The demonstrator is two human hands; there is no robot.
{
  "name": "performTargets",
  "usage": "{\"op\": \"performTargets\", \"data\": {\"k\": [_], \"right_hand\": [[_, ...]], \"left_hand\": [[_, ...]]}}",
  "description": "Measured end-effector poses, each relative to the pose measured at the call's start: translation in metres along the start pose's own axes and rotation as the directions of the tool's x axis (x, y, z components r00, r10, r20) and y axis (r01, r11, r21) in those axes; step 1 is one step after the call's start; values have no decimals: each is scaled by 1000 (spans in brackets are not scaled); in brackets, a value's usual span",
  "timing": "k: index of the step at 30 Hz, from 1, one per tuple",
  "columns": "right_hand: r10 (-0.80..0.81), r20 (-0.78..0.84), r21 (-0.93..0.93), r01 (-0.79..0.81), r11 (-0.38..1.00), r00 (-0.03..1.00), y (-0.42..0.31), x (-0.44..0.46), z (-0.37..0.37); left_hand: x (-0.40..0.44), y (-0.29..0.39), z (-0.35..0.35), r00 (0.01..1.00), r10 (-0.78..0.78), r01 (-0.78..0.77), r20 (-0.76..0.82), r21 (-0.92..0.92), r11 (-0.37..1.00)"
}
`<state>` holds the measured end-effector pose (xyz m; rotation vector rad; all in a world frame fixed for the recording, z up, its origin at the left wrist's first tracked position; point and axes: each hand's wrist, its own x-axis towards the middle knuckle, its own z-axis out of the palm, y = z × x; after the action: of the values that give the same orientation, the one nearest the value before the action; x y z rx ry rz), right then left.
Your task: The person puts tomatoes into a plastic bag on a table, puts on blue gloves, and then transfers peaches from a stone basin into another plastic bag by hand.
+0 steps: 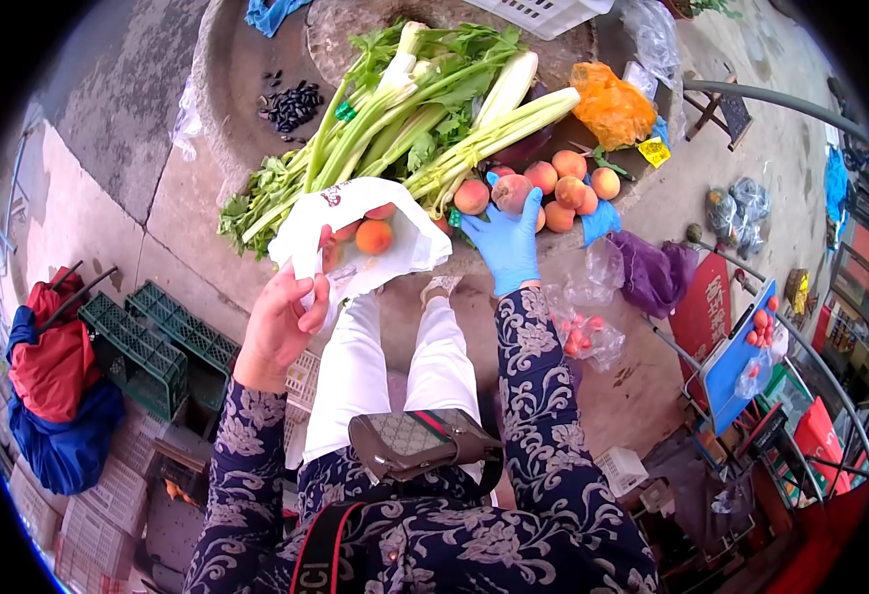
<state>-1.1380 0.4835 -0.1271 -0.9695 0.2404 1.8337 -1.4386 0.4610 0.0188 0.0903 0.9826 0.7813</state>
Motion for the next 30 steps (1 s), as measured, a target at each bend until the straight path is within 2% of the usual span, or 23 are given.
{"op": "performTargets", "data": {"k": [3, 7, 8, 12, 15, 17, 20, 21, 22, 24, 25, 26, 27, 29, 30], "right_hand": [[23, -121, 5, -23, 1000, 992, 15, 32, -2], [-128, -109, -239, 99, 966, 986, 28, 53, -8], [-149, -192, -221, 106, 970, 970, 27, 58, -18], [-158, -201, -248, 106, 963, 967, 21, 44, -23], [-239, 42, -164, 243, 956, 970, 14, 4, -11], [-151, 261, -123, 188, 974, 953, 10, -30, 17], [-47, 473, -180, 149, 972, 880, 35, -64, 25], [75, 393, -429, 110, 897, 917, 35, -78, 76], [85, 440, -466, 147, 873, 894, 54, -65, 93], [187, 226, -666, 12, 746, 956, 93, -37, 105], [16, 256, -781, 197, 593, 967, 120, -19, 102], [-91, 294, -827, 301, 474, 951, 126, -14, 97], [-196, 329, -863, 379, 333, 924, 128, -13, 101], [-292, 365, -870, 436, 229, 884, 125, -23, 100], [-198, 284, -753, 346, 559, 938, 102, -41, 111]], "left_hand": [[1, 0, -1, 1000, 10, -10, -8, -6, 1000], [-2, 1, -8, 1000, 7, -6, 21, -41, 999], [-2, 1, -9, 1000, 10, -9, 20, -36, 999], [-4, 7, -15, 1000, 29, -29, -10, -36, 999], [-9, 15, -20, 998, 55, -56, -17, -41, 998], [-11, 19, -22, 999, 48, -48, 8, -14, 999], [-13, 18, -16, 999, 1, -2, 40, 27, 1000], [-13, 16, -13, 999, -15, 13, 51, 43, 999], [-12, 11, -14, 998, -17, 15, 60, 42, 999], [-13, 10, -3, 999, -18, 17, 38, 20, 1000], [-14, 11, 1, 1000, -16, 16, 24, 11, 1000], [-14, 11, 3, 1000, 5, -5, 25, 0, 1000], [-14, 11, 2, 1000, 7, -7, 17, -23, 1000], [-13, 12, -8, 1000, 6, -6, -1, -64, 998], [-12, 14, -12, 1000, 17, -18, -12, -99, 995]]}}
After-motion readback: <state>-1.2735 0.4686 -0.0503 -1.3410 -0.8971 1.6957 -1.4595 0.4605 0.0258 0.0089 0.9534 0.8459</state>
